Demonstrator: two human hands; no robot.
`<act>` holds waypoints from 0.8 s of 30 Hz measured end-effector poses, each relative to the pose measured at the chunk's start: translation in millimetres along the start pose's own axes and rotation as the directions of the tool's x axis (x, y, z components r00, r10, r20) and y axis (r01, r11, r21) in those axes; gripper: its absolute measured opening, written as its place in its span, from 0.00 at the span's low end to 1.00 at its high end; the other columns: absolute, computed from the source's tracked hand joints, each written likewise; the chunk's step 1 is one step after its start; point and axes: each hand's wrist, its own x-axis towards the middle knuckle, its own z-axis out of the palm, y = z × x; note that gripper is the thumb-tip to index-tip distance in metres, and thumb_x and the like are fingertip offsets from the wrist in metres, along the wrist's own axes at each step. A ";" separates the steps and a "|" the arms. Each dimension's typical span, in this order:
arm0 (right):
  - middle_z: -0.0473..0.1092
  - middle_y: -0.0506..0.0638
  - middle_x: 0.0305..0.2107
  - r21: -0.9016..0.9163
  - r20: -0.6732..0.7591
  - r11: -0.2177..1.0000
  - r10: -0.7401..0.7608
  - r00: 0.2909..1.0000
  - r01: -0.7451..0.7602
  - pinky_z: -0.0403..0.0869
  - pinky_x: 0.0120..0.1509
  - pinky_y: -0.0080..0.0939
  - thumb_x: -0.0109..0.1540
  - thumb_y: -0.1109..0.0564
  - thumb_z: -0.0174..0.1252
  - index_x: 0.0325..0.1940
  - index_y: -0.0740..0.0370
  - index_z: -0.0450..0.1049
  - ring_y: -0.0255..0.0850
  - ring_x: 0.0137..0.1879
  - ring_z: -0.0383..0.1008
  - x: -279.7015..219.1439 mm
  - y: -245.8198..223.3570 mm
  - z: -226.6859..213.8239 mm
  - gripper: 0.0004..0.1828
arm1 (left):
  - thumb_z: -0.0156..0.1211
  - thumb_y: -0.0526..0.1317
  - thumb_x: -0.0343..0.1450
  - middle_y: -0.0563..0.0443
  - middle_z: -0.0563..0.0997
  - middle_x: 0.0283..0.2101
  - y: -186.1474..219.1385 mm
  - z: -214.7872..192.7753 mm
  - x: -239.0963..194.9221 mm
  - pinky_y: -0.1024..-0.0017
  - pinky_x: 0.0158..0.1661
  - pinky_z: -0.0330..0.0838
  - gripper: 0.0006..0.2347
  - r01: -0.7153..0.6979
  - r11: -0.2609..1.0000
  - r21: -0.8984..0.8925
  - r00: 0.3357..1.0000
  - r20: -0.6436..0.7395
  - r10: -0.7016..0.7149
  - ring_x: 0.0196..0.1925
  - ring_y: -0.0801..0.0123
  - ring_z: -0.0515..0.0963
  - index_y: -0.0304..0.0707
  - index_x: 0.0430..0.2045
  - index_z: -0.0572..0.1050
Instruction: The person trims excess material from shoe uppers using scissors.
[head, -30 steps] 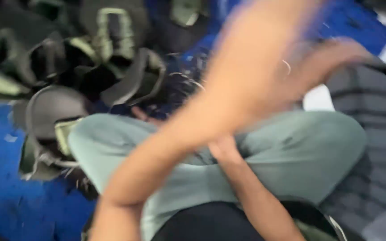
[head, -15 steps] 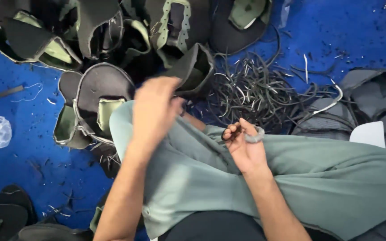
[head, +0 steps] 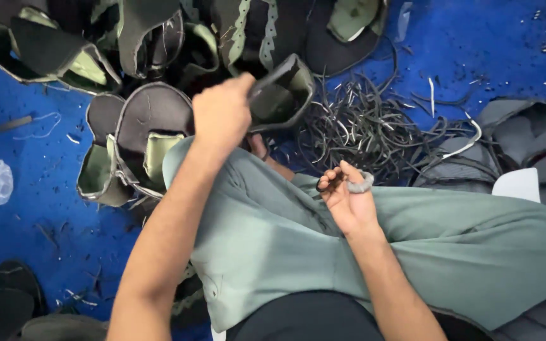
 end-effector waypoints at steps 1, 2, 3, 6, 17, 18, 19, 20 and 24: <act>0.72 0.53 0.30 -0.024 -0.001 1.000 -0.014 1.000 0.014 0.76 0.45 0.42 0.66 0.53 0.59 0.33 0.62 0.72 0.45 0.38 0.74 1.8 0.9 -1.7 0.11 | 0.66 0.36 0.71 0.45 0.81 0.35 5.2 -25.5 3.6 0.57 0.35 0.73 0.08 0.051 0.984 -0.171 0.979 -0.184 -0.083 0.36 0.52 0.80 0.43 0.43 0.78; 0.72 0.53 0.30 -0.047 -0.002 0.998 -0.028 1.000 0.028 0.76 0.45 0.43 0.66 0.53 0.59 0.34 0.62 0.72 0.45 0.38 0.74 4.4 1.3 -3.4 0.11 | 0.67 0.35 0.70 0.43 0.81 0.30 10.5 -50.5 7.5 0.59 0.32 0.72 0.08 0.063 0.936 -0.346 0.920 -0.344 -0.189 0.29 0.50 0.79 0.42 0.42 0.80; 0.72 0.53 0.30 -0.039 -0.008 0.998 -0.043 0.999 0.043 0.76 0.45 0.43 0.66 0.53 0.59 0.34 0.62 0.72 0.45 0.38 0.74 1.8 2.1 -0.6 0.11 | 0.67 0.35 0.70 0.43 0.81 0.30 10.5 -62.9 5.5 0.59 0.32 0.72 0.08 0.047 0.936 -0.350 0.923 -0.342 -0.174 0.29 0.50 0.79 0.42 0.42 0.80; 0.72 0.52 0.31 -0.129 -0.016 0.989 -0.082 0.997 0.079 0.76 0.45 0.44 0.66 0.53 0.59 0.35 0.61 0.72 0.45 0.38 0.74 -8.4 5.2 5.5 0.10 | 0.65 0.36 0.77 0.45 0.81 0.33 -1.0 -78.5 -13.5 0.68 0.35 0.73 0.07 0.119 0.750 -0.650 0.836 -0.342 -0.429 0.31 0.63 0.76 0.34 0.47 0.78; 0.70 0.55 0.36 -0.475 0.543 0.873 0.389 0.744 -0.110 0.74 0.49 0.43 0.65 0.32 0.56 0.44 0.63 0.69 0.47 0.44 0.73 -58.7 23.7 79.0 0.29 | 0.58 0.33 0.76 0.42 0.80 0.56 -66.6 -8.6 -16.5 0.58 0.59 0.79 0.17 -0.581 -0.279 -0.765 0.554 -0.120 -0.824 0.56 0.56 0.82 0.30 0.59 0.68; 0.70 0.55 0.36 -0.477 0.543 0.872 0.389 0.744 -0.109 0.74 0.49 0.43 0.65 0.32 0.56 0.44 0.63 0.69 0.47 0.44 0.73 -57.8 29.0 86.4 0.29 | 0.58 0.33 0.76 0.42 0.80 0.56 -67.3 -12.1 -14.5 0.58 0.59 0.79 0.17 -0.583 -0.279 -0.763 0.553 -0.121 -0.824 0.56 0.56 0.82 0.30 0.59 0.68; 0.69 0.54 0.36 -0.440 0.571 0.861 0.487 0.661 -0.254 0.74 0.49 0.42 0.63 0.27 0.55 0.45 0.63 0.68 0.47 0.45 0.73 -62.2 36.0 90.6 0.34 | 0.57 0.34 0.77 0.42 0.79 0.57 -65.8 -13.5 -18.2 0.57 0.58 0.79 0.16 -0.595 -0.262 -0.760 0.547 -0.145 -0.825 0.56 0.55 0.82 0.31 0.60 0.67; 0.69 0.54 0.36 -0.404 0.603 0.825 0.565 0.564 -0.395 0.74 0.50 0.41 0.61 0.22 0.53 0.46 0.63 0.68 0.47 0.46 0.72 -66.8 42.9 95.1 0.39 | 0.57 0.34 0.78 0.41 0.78 0.57 -64.2 -15.4 -22.0 0.57 0.57 0.79 0.16 -0.608 -0.244 -0.755 0.541 -0.168 -0.824 0.55 0.55 0.81 0.33 0.60 0.67; 0.68 0.54 0.36 -0.350 0.681 0.805 0.570 0.461 -0.479 0.72 0.50 0.39 0.59 0.18 0.52 0.48 0.63 0.68 0.47 0.46 0.71 -55.8 67.2 132.6 0.44 | 0.57 0.34 0.78 0.40 0.78 0.57 -69.1 -6.4 -21.5 0.56 0.58 0.78 0.16 -0.602 -0.203 -0.772 0.501 -0.167 -0.849 0.55 0.55 0.81 0.31 0.60 0.67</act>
